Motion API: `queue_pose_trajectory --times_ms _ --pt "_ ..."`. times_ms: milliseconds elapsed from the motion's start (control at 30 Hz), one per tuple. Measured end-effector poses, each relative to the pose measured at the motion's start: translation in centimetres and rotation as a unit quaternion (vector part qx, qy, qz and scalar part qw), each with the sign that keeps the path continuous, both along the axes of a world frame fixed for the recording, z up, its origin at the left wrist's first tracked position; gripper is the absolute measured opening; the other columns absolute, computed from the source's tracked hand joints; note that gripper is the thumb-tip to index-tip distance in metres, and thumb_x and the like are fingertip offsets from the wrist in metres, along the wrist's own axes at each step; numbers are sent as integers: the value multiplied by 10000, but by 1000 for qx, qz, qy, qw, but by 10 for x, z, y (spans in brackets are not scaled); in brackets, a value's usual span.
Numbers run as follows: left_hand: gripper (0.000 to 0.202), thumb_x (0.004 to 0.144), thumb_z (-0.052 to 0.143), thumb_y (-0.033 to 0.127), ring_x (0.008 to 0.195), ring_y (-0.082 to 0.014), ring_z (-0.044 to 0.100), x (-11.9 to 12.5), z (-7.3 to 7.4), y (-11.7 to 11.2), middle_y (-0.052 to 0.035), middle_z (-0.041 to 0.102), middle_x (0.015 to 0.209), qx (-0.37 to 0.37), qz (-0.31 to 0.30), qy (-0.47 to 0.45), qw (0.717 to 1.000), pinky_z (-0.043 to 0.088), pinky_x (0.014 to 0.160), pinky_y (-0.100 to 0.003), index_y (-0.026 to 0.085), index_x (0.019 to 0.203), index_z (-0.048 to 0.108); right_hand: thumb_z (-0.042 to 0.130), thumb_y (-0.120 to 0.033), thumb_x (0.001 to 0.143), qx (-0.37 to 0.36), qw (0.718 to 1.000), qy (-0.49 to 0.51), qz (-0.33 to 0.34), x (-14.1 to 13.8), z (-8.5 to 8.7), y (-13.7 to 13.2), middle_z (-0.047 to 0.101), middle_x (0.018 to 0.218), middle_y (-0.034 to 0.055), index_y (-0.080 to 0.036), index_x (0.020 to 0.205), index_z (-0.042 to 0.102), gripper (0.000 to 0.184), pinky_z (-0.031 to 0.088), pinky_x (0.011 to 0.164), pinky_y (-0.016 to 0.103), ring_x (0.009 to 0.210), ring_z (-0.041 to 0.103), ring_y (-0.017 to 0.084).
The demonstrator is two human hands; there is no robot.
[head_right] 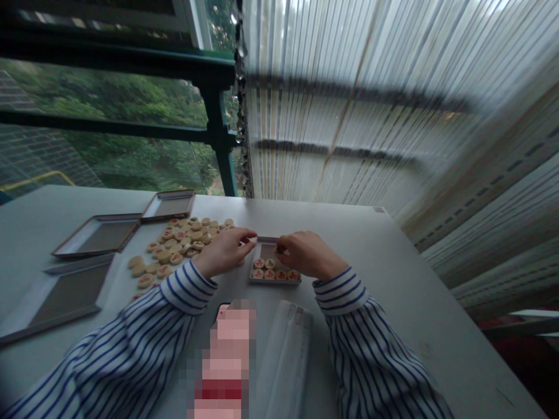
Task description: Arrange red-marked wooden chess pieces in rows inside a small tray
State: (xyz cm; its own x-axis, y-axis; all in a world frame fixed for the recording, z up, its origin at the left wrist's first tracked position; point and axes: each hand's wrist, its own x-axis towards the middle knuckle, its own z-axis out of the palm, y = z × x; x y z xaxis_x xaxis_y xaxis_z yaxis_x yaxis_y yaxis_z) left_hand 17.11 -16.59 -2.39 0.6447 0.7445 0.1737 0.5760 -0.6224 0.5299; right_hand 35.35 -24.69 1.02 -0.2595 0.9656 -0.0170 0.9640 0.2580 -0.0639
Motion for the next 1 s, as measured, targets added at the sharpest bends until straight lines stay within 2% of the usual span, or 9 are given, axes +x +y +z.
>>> queue_pose_trajectory --times_ms 167,433,667,1000 --pt "326 789 457 238 948 -188 586 0 0 -2 -93 647 1035 28 -5 50 998 425 871 -292 125 1056 606 443 -369 817 -41 998 -46 -21 0 -4 2 669 834 57 -223 880 647 259 347 577 234 715 591 158" --pt "333 785 459 220 951 -197 592 0 -2 -2 -97 650 1028 39 -15 79 996 426 873 -297 122 1069 603 451 -343 804 -84 994 -71 -10 -1 -8 5 668 887 58 -240 903 657 251 364 631 244 777 598 173" --pt "327 787 459 215 961 -196 588 0 -4 -1 -101 646 1038 37 -23 79 996 434 857 -294 124 1068 599 435 -349 803 -78 994 -82 -7 -1 -14 6 674 870 62 -233 861 668 267 369 617 254 772 604 185" --pt "332 789 455 222 967 -196 585 0 -3 -2 -99 645 1036 33 -19 84 996 429 868 -292 128 1073 599 453 -312 785 -101 992 -78 -4 0 -14 7 672 882 46 -254 894 664 244 362 613 242 772 599 170"
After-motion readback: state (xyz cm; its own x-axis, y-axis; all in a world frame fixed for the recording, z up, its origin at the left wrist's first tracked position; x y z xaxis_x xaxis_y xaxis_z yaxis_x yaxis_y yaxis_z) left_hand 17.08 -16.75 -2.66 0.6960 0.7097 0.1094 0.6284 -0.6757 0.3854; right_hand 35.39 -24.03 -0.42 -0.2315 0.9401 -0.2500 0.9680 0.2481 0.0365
